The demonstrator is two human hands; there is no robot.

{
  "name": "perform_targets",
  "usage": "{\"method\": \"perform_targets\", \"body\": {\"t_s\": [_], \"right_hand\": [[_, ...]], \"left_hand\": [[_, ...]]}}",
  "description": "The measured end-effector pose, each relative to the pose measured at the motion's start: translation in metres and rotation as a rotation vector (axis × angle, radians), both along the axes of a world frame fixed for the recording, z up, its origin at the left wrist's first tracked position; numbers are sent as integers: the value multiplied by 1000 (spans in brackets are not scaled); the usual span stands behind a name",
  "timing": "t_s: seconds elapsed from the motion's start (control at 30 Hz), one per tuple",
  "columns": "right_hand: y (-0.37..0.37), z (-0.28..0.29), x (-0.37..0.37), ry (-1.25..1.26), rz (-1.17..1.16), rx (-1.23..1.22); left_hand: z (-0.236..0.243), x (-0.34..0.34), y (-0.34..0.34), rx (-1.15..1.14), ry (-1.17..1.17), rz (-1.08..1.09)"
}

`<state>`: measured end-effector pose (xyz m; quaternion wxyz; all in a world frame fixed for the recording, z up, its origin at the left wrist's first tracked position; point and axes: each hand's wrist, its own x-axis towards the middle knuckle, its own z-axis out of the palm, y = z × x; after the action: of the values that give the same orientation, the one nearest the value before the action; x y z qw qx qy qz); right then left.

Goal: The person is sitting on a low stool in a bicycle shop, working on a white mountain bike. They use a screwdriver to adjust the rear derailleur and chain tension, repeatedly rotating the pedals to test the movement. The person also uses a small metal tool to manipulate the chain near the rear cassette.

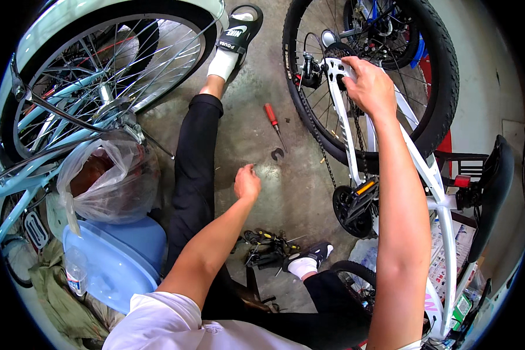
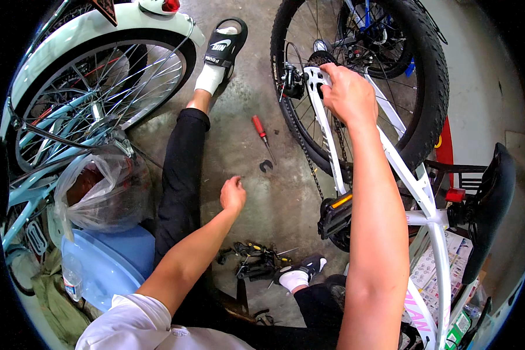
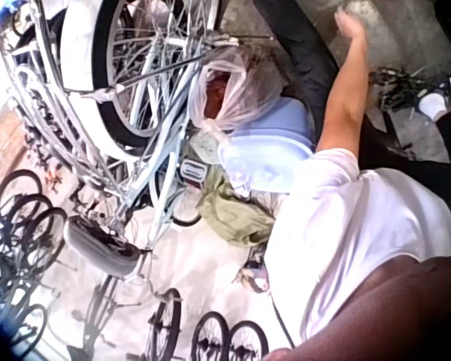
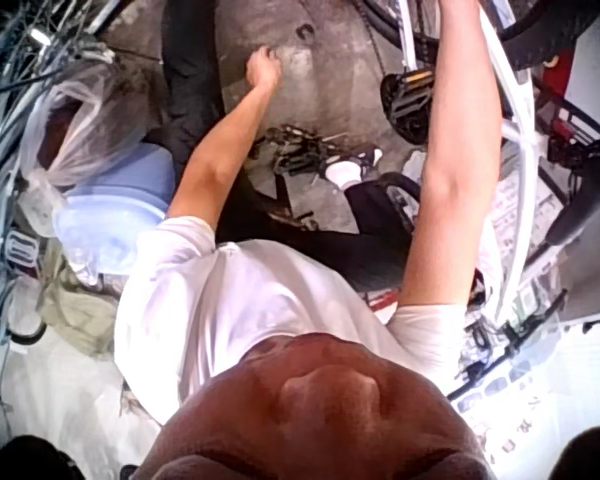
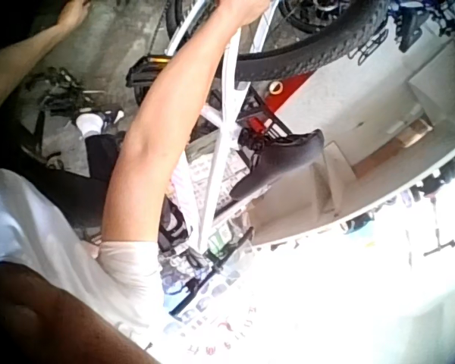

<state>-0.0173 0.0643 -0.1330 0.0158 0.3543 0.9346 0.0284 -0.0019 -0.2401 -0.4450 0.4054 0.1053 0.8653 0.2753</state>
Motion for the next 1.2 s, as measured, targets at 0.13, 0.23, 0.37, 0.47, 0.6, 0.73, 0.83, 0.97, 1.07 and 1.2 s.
{"method": "perform_targets", "body": {"t_s": [0.13, 0.23, 0.37, 0.47, 0.6, 0.73, 0.83, 0.97, 1.07, 1.2], "right_hand": [[-2, 1, 1, 7, 5, 4], [-1, 0, 1, 33, 15, -13], [-2, -1, -5, 56, 54, 2], [3, -5, 2, 57, 56, 4], [2, -7, 0, 63, 55, 17], [0, -4, 2, 33, 35, 7], [-1, -4, -1, 53, 49, 3], [0, -6, 1, 19, 8, -45], [-2, 0, -3, 29, 9, -53], [-1, 2, 1, 55, -8, -50]], "left_hand": [[19, -36, 45, 267, 331, -440], [23, -74, 99, 245, 581, -945], [4, -109, 150, 131, 843, -1355], [4, -109, 173, 70, 824, -1465], [-1, -97, 185, 136, 899, -1422], [-6, -96, 189, 166, 934, -1460], [-21, -101, 172, 153, 903, -1404], [-1, -72, 118, 47, 799, -1278], [6, -36, 51, 75, 475, -953], [36, 26, -44, 40, 232, -748]]}}
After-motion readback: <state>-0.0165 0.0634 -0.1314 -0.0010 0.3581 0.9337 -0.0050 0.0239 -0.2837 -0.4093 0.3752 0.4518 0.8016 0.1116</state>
